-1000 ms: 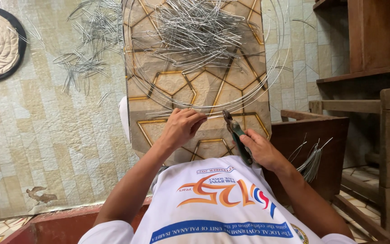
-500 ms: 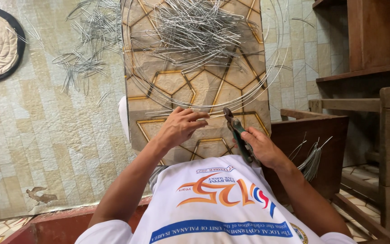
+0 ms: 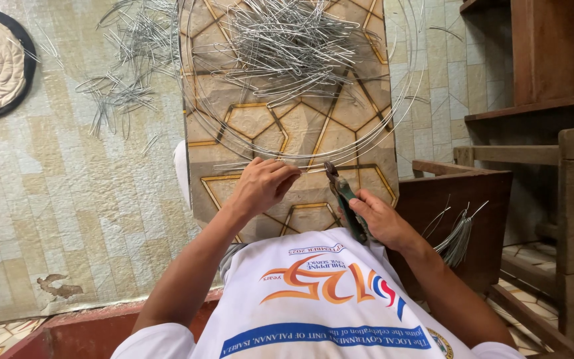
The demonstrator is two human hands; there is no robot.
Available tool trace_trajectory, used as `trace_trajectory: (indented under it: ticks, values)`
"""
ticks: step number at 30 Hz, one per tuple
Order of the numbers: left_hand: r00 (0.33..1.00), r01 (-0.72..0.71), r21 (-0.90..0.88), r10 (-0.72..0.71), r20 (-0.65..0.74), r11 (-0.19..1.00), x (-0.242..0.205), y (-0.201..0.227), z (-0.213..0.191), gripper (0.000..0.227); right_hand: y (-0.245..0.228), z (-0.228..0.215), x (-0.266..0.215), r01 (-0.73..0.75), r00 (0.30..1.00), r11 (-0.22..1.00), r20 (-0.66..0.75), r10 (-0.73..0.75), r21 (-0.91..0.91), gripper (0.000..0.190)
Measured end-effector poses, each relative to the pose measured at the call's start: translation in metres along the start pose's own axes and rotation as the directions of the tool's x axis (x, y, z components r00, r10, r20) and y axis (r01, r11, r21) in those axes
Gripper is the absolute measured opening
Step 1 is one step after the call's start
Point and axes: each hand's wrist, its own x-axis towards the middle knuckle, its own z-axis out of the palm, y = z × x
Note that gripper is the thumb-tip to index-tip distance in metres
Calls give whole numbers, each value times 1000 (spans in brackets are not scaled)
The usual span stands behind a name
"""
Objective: Assembling circular wire frames by binding them together with small wire segments using pliers.
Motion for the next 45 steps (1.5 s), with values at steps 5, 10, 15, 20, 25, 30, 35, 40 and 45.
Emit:
trace_trajectory:
  ticks: [5, 10, 15, 20, 25, 30, 35, 40, 45]
  values:
    - [999, 43, 5, -43, 1, 999, 0, 1, 2, 4, 0, -2, 2, -16, 1000, 1000, 15, 16, 13, 27]
    - [986, 154, -37, -152, 63, 987, -7, -6, 12, 9, 4, -5, 3, -6, 1000, 1000, 23, 6, -6, 27]
    - [972, 210, -71, -201, 120, 975, -4, -2, 7, 10, 2, -4, 1, -23, 1000, 1000, 21, 23, 11, 27]
    - [998, 51, 169, -58, 32, 984, 4, 5, -7, 4, -7, -4, -4, -28, 999, 999, -17, 28, 18, 26]
    - [1000, 13, 178, -9, -20, 984, 7, 7, -3, 4, 4, -4, 0, -23, 1000, 1000, -5, 23, 21, 26]
    - [999, -3, 151, 9, -44, 989, 8, 8, -5, 5, 8, -2, 1, -29, 1000, 999, -1, 30, 35, 26]
    - [998, -11, 136, 19, -60, 991, 7, 8, -4, 4, -4, 2, -3, -35, 999, 998, -3, 36, 52, 25]
    - [998, -14, 122, 22, -65, 992, 7, 7, -3, 3, -16, 4, -5, -26, 1000, 999, 14, 25, 35, 25]
    - [998, -13, 119, 21, -66, 993, 5, 6, -2, 4, -15, 7, -5, -16, 1000, 1000, 15, 15, 14, 27]
